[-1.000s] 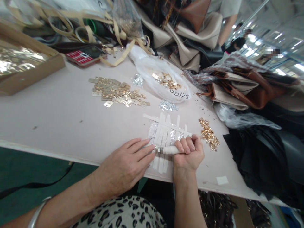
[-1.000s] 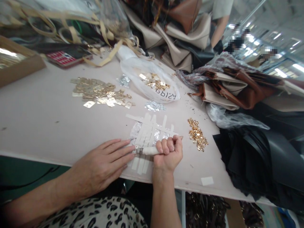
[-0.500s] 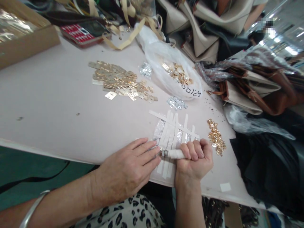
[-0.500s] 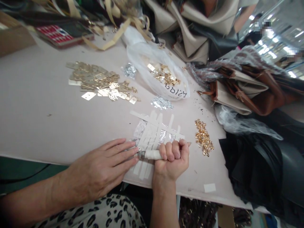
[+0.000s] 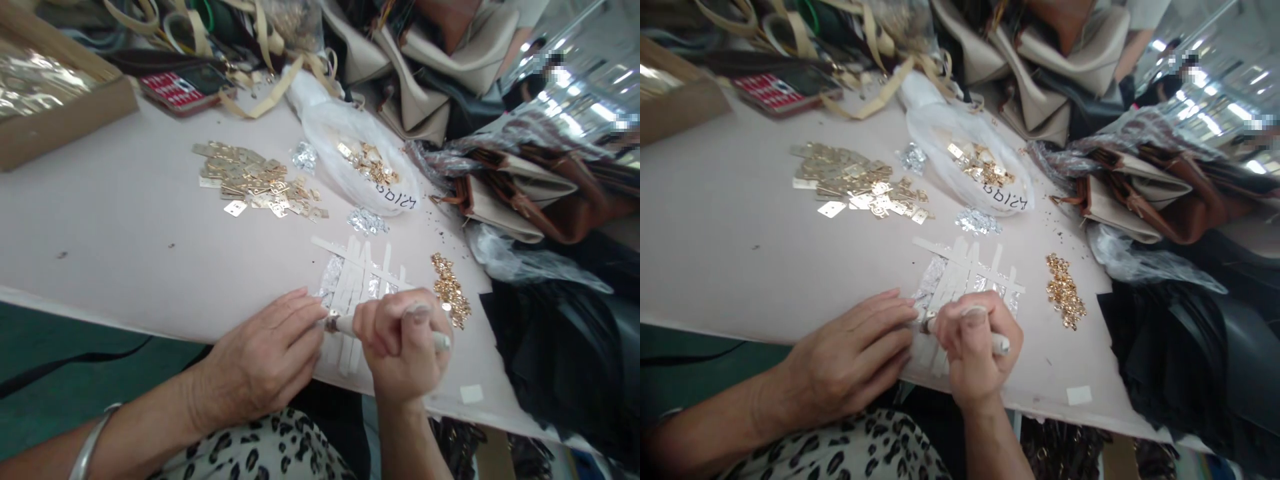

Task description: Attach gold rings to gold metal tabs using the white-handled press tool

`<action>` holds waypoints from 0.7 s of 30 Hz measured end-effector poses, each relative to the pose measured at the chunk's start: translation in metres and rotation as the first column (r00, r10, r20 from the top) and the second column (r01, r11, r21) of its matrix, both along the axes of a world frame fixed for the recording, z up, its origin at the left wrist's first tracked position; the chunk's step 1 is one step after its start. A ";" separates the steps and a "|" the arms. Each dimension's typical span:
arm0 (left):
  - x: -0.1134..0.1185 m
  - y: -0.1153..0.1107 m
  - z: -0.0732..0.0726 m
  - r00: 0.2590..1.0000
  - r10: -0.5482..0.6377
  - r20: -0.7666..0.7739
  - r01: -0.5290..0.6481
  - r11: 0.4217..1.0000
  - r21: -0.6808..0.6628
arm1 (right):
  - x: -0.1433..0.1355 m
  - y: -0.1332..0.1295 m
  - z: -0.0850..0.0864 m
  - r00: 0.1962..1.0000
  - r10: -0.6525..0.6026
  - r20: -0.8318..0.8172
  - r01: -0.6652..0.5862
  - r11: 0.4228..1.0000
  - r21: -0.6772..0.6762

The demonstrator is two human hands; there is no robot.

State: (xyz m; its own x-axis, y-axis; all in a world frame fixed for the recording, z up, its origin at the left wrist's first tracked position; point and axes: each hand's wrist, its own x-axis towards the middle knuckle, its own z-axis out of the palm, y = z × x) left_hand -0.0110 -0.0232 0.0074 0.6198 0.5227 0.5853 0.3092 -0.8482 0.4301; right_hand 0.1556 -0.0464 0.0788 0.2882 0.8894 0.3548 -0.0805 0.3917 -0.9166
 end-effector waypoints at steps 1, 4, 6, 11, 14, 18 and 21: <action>0.000 0.000 0.000 1.000 0.011 0.008 -0.011 1.000 0.013 | 0.002 0.002 0.002 1.000 -0.018 -0.005 0.018 1.000 0.022; 0.001 -0.001 0.001 0.999 0.021 0.028 -0.023 0.998 0.053 | 0.001 0.006 0.002 0.995 -0.094 0.035 0.092 0.994 0.053; 0.002 -0.001 0.001 0.999 0.035 0.037 -0.037 0.998 0.058 | -0.002 0.009 -0.003 0.994 -0.106 0.017 0.105 0.994 0.038; 0.001 -0.001 0.000 0.998 0.049 0.041 -0.051 0.997 0.050 | 0.009 0.010 -0.004 0.994 -0.061 0.086 0.069 0.993 -0.092; 0.001 -0.002 -0.002 0.995 0.077 0.063 -0.080 0.995 0.055 | 0.025 0.004 0.000 0.819 0.121 0.560 0.092 0.937 -0.336; 0.002 -0.007 -0.007 0.980 0.153 0.124 -0.162 0.985 0.059 | 0.028 -0.003 -0.005 0.464 0.403 0.789 0.133 0.849 -0.512; 0.004 -0.008 -0.016 0.956 0.210 0.204 -0.228 0.971 0.068 | 0.024 -0.001 -0.008 0.407 0.523 0.749 0.187 0.755 -0.629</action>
State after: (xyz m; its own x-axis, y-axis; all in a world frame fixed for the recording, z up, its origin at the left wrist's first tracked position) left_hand -0.0074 -0.0310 -0.0089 0.3656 0.5723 0.7341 0.4097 -0.8071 0.4251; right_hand 0.1800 -0.0479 0.0712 -0.0332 0.9626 -0.2689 0.8597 -0.1097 -0.4988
